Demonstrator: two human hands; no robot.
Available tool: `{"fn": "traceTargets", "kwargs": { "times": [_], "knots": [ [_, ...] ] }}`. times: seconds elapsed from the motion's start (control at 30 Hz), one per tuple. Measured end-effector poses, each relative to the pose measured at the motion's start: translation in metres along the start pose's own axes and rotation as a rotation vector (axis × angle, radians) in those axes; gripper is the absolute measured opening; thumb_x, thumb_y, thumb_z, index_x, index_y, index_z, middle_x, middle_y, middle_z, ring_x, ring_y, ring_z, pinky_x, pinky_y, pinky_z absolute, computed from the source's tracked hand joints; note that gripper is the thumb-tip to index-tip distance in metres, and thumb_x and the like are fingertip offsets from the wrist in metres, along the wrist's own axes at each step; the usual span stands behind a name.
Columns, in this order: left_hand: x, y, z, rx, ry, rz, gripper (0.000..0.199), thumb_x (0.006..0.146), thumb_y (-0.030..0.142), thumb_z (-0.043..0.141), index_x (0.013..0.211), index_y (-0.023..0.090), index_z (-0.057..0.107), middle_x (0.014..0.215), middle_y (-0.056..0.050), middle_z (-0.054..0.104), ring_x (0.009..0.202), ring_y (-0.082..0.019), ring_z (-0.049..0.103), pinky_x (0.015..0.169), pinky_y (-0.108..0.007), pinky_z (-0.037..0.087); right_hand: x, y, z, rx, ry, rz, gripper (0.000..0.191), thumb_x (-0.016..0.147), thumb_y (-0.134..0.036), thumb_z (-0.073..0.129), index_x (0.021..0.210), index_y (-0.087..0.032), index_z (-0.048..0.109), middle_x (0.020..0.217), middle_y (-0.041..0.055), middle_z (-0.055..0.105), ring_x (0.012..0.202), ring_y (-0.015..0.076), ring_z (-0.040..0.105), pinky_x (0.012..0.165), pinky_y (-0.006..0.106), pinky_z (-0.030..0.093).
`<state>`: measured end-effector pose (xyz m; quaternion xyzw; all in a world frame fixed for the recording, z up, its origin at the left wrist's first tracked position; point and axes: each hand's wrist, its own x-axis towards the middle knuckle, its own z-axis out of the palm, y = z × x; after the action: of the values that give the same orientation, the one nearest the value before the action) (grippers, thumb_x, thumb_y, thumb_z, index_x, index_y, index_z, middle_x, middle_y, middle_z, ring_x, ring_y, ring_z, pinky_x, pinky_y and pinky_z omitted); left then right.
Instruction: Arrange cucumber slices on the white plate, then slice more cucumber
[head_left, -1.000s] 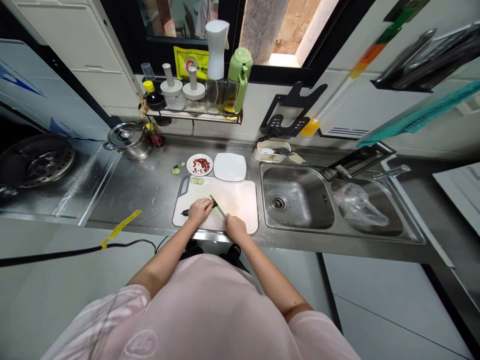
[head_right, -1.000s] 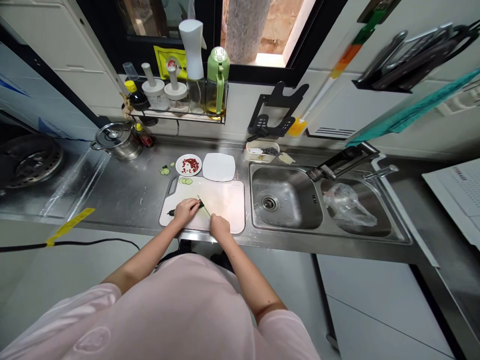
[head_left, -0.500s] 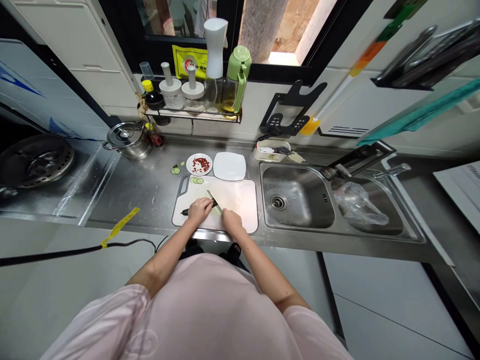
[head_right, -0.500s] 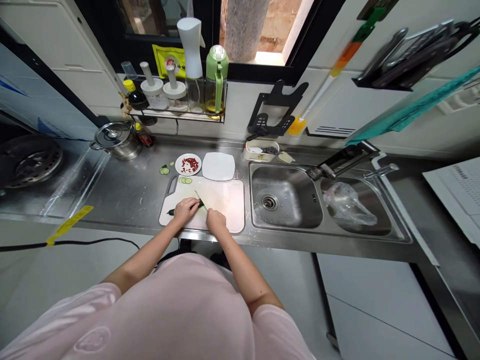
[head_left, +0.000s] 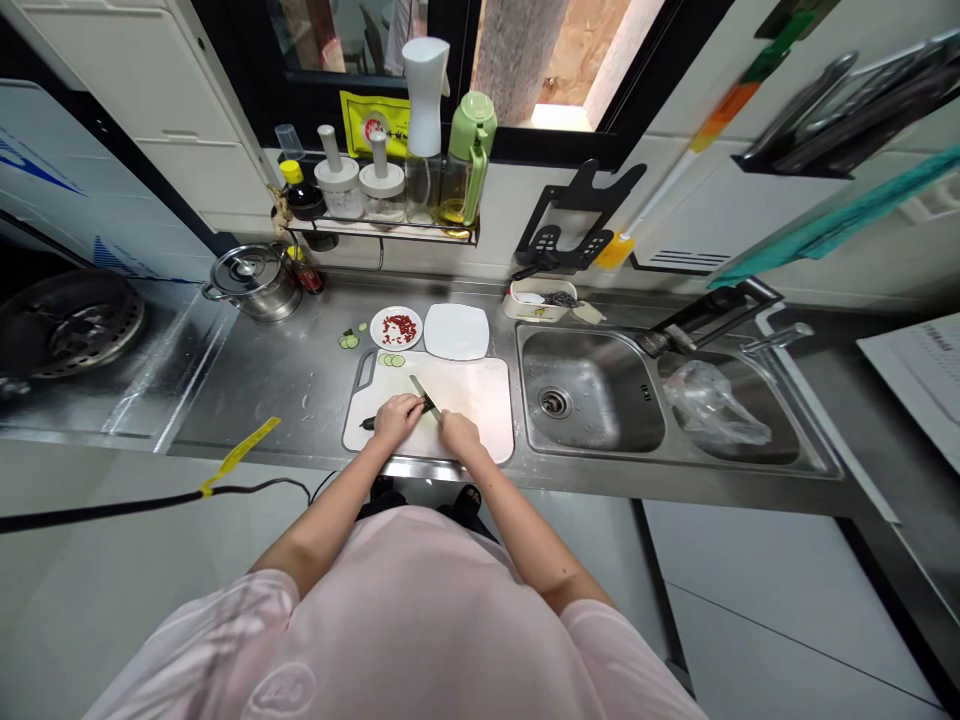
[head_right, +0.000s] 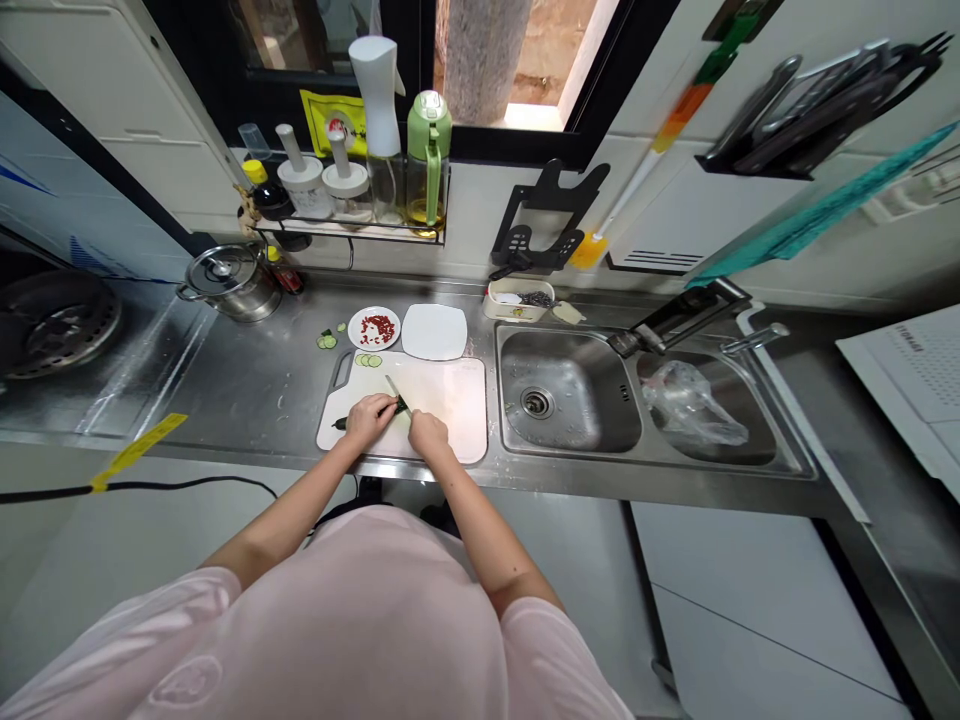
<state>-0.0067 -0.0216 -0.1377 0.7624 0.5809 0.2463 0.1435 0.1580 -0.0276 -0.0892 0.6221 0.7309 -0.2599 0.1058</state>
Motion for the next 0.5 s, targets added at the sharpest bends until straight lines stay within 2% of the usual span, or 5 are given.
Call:
{"fn": "traceTargets", "kwargs": {
  "times": [0.5],
  "knots": [
    [0.002, 0.003, -0.003, -0.025, -0.008, -0.032, 0.022, 0.09, 0.032, 0.05, 0.101, 0.025, 0.068, 0.099, -0.004, 0.069, 0.094, -0.017, 0.061, 0.084, -0.029, 0.047, -0.04, 0.028, 0.017, -0.035, -0.04, 0.037, 0.024, 0.091, -0.02, 0.039, 0.106, -0.015, 0.058, 0.099, 0.0143, 0.067, 0.091, 0.0234, 0.064, 0.072, 0.029, 0.044]
  ]
}}
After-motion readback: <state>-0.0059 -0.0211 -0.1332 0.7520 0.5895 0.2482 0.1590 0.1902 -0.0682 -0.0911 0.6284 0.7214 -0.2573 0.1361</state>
